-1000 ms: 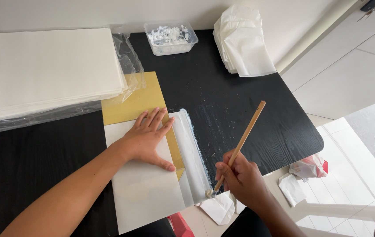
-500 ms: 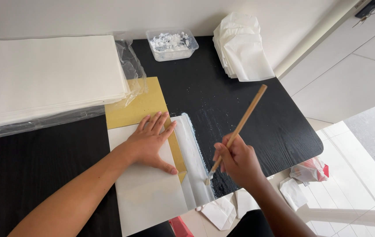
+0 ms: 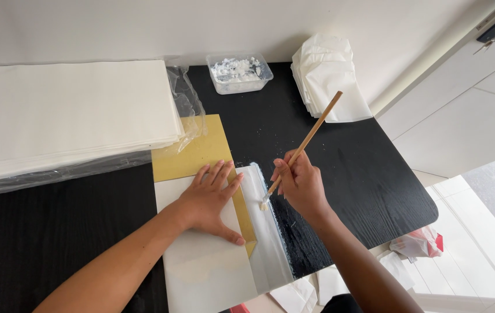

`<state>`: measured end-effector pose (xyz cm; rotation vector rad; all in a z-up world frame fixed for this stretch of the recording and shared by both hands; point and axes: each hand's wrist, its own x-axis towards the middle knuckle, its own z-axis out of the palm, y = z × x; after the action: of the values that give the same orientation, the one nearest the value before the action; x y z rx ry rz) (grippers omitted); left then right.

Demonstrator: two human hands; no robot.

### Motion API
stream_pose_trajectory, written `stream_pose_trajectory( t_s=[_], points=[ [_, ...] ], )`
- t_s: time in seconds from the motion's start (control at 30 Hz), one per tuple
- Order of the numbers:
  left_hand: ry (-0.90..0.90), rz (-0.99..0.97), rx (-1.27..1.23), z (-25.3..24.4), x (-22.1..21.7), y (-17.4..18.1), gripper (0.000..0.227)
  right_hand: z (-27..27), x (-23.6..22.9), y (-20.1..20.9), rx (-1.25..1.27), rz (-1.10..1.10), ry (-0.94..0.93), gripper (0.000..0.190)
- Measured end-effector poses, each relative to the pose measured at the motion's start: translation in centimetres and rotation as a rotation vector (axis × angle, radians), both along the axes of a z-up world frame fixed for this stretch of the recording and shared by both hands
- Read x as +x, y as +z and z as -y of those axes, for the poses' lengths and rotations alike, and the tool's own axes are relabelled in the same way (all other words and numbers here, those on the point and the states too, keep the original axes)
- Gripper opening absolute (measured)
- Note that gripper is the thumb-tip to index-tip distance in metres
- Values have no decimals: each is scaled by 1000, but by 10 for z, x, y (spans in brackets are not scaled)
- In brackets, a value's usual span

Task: Applying glue to the edge of a paper bag component and folding it to seal.

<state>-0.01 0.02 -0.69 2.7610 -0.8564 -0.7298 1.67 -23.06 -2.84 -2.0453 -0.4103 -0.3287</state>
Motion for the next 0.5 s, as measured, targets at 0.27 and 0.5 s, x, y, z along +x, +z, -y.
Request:
stream_pose_trajectory(
  t_s=[0.27,0.5],
  points=[
    [15,-49,6,0,-1,11,144,-14,37,-3,-17,86,-8,17],
    [4,-55,-9,-1,1,9,143,-21,63,-15,2,188,-15,16]
  ],
)
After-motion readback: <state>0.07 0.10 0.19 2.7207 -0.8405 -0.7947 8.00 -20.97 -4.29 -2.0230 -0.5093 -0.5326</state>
